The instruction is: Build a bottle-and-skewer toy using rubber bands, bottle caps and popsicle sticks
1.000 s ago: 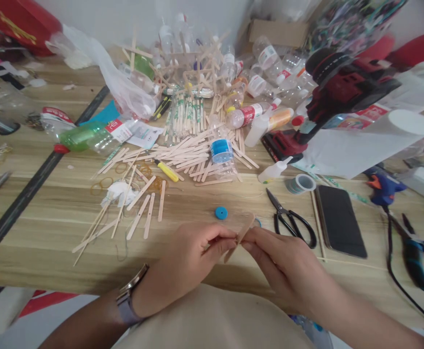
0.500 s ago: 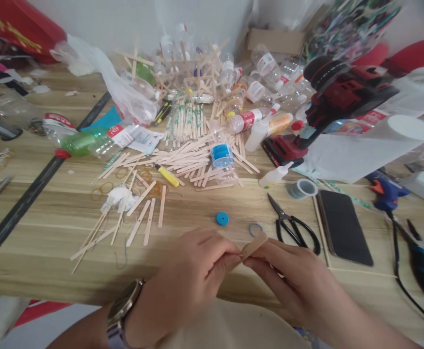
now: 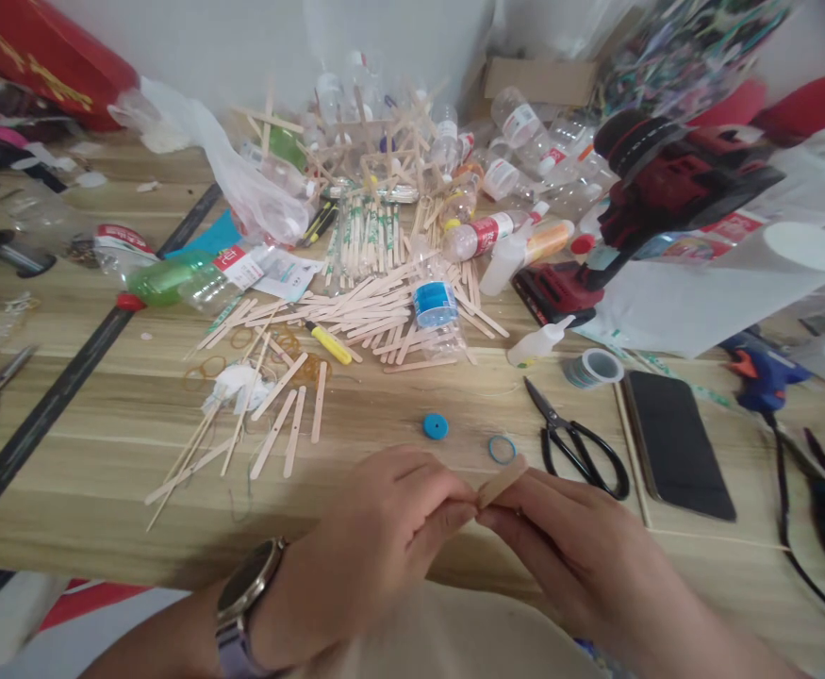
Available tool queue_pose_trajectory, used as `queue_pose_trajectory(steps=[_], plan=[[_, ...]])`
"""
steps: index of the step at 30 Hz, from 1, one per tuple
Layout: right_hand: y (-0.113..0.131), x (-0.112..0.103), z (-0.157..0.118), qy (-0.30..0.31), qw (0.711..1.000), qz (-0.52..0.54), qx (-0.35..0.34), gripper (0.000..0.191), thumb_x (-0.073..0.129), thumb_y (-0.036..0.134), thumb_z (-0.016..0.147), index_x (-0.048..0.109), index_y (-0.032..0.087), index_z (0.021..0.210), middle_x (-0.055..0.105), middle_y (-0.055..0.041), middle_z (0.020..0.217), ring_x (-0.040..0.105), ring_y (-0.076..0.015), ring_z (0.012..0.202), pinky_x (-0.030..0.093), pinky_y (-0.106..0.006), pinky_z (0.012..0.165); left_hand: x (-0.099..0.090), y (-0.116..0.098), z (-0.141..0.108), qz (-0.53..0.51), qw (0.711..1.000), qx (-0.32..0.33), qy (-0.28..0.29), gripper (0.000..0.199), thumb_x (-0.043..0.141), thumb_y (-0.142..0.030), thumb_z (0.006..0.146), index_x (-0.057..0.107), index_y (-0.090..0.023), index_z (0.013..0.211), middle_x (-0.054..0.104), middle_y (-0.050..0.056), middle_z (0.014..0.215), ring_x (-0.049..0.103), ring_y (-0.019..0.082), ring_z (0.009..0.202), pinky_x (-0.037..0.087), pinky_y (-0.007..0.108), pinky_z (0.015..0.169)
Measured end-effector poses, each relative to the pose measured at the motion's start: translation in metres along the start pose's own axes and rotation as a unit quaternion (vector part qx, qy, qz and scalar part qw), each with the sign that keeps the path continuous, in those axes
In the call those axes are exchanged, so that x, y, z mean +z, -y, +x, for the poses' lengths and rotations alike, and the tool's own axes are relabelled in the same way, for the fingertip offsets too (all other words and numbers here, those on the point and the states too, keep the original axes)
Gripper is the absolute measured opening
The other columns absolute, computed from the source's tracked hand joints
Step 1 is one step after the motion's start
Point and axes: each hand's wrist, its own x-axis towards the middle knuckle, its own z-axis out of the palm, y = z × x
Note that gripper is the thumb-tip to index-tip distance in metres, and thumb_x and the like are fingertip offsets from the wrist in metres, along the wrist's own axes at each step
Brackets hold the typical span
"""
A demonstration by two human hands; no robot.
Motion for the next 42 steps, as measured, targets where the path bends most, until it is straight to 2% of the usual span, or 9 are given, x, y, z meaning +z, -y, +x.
queue_pose_trajectory(steps=[7,13,16,18,23,26,36,39,42], plan=[[0.003,-0.002,-0.002,0.027,0.999,0.013,0.044,0.017,0.045,0.015,0.098,0.056,0.023,0.087,0.066,0.0007,0.076,0.065,-0.0126,0.067,0.048,-0.022,0.059,-0.006,-0.001,0.001,-0.071,0.993,-0.091,0.020,0.011,0.062,-0.017,0.090,0.072,-0.022,0.090,0.075,-0.004,0.084,0.065,0.011,0.077,0.046,0.020,0.074],[0.003,-0.002,-0.003,0.033,0.997,0.028,0.065,0.017,0.045,0.015,0.098,0.059,0.023,0.091,0.067,0.0002,0.078,0.064,-0.0127,0.067,0.047,-0.022,0.059,-0.005,-0.001,0.000,-0.118,0.985,-0.123,0.015,0.012,0.063,-0.019,0.089,0.073,-0.024,0.089,0.074,-0.006,0.081,0.064,0.010,0.073,0.046,0.020,0.069],[0.006,-0.003,-0.002,0.036,0.994,0.049,0.094,0.017,0.047,0.016,0.097,0.060,0.023,0.090,0.067,0.0004,0.076,0.064,-0.0123,0.064,0.047,-0.022,0.057,-0.003,0.002,0.002,-0.183,0.969,-0.164,0.019,0.010,0.063,-0.022,0.088,0.072,-0.023,0.084,0.073,-0.004,0.079,0.064,0.011,0.074,0.046,0.022,0.068],[0.008,-0.004,0.000,0.034,0.991,0.056,0.113,0.016,0.048,0.018,0.096,0.061,0.023,0.088,0.067,0.0006,0.074,0.063,-0.0121,0.061,0.047,-0.022,0.054,0.000,0.005,0.004,-0.279,0.936,-0.214,0.027,0.008,0.065,-0.024,0.087,0.070,-0.021,0.082,0.071,-0.003,0.076,0.062,0.011,0.072,0.046,0.023,0.067],[0.011,-0.008,0.006,0.010,0.990,0.043,0.131,0.019,0.050,0.019,0.095,0.062,0.025,0.080,0.066,0.0027,0.066,0.058,-0.0114,0.053,0.044,-0.021,0.049,0.008,0.014,0.007,-0.522,0.799,-0.294,0.050,0.017,0.071,-0.033,0.080,0.064,-0.018,0.076,0.059,-0.005,0.061,0.050,0.008,0.056,0.042,0.022,0.059],[0.010,-0.012,0.006,0.013,0.990,0.044,0.132,0.020,0.049,0.019,0.095,0.063,0.024,0.082,0.068,0.0019,0.068,0.060,-0.0117,0.055,0.046,-0.022,0.050,0.008,0.013,0.007,-0.555,0.764,-0.324,0.062,0.022,0.073,-0.037,0.078,0.063,-0.018,0.072,0.061,-0.003,0.061,0.049,0.008,0.055,0.041,0.022,0.056],[0.010,-0.017,0.007,0.014,0.988,0.039,0.148,0.023,0.049,0.023,0.094,0.057,0.023,0.072,0.057,0.0044,0.056,0.050,-0.0104,0.046,0.035,-0.021,0.040,0.003,0.007,0.008,-0.536,0.767,-0.348,0.061,0.011,0.056,-0.021,0.075,0.057,-0.018,0.064,0.052,-0.004,0.057,0.044,0.008,0.054,0.033,0.019,0.052],[0.006,-0.036,0.011,0.005,0.986,0.043,0.163,0.024,0.050,0.033,0.095,0.061,0.024,0.075,0.059,0.0023,0.057,0.052,-0.0124,0.048,0.039,-0.023,0.042,0.001,0.009,0.008,-0.538,0.771,-0.339,0.048,0.011,0.055,-0.022,0.074,0.056,-0.018,0.063,0.051,-0.004,0.057,0.043,0.008,0.055,0.035,0.019,0.054],[-0.002,-0.069,0.014,-0.100,0.979,0.050,0.173,0.021,0.057,0.043,0.093,0.066,0.027,0.081,0.061,0.0010,0.062,0.054,-0.0134,0.052,0.040,-0.025,0.045,-0.002,0.012,0.007,-0.514,0.792,-0.329,0.020,0.010,0.054,-0.021,0.073,0.055,-0.019,0.064,0.050,-0.004,0.056,0.043,0.009,0.054,0.036,0.020,0.054]])
